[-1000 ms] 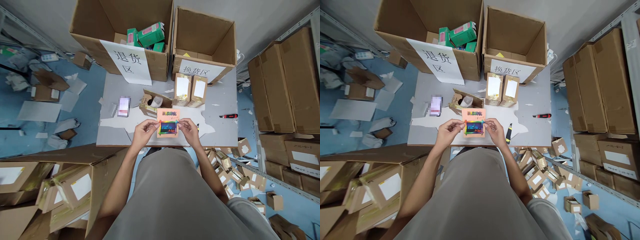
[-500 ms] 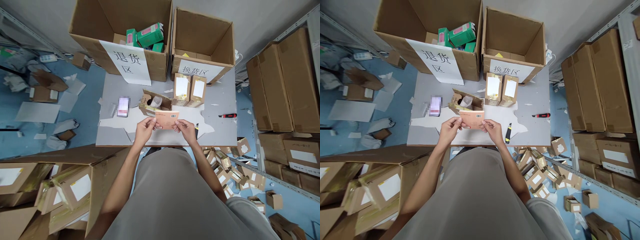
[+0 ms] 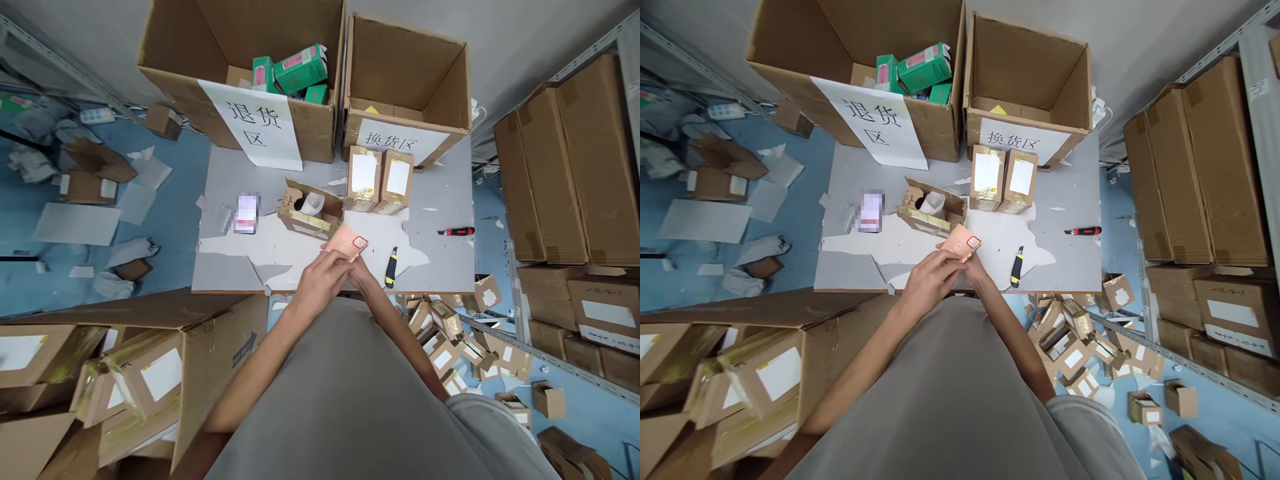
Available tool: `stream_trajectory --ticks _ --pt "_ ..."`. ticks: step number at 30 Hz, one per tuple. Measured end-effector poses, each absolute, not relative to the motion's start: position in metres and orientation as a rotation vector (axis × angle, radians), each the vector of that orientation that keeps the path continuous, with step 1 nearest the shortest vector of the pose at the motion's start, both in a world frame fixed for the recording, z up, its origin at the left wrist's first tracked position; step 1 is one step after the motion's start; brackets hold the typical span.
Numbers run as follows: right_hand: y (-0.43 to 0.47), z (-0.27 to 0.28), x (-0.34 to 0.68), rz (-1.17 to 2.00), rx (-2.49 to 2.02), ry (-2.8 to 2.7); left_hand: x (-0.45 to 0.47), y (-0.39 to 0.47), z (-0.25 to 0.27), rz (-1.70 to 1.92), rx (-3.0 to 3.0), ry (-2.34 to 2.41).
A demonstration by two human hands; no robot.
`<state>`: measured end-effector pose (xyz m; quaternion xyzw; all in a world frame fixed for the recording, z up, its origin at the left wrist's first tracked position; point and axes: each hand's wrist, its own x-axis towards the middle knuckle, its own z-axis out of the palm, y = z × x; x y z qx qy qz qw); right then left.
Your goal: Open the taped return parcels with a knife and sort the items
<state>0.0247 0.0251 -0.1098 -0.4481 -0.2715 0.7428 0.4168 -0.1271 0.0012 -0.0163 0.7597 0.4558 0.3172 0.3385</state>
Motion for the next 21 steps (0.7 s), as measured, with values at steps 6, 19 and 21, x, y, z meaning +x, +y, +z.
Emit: stream_trajectory --ticks 6,19,21 --pt "0.014 -0.119 0.041 1.768 -1.201 -0.539 -0.118 0.000 -0.025 0.913 1.640 1.275" --pt "-0.031 -0.141 0.089 1.697 -1.538 -0.705 -0.134 0.017 -0.125 0.678 0.755 1.272" --pt "0.002 -0.126 0.098 1.572 -1.493 -0.779 -0.131 0.048 -0.110 0.687 0.863 1.249"
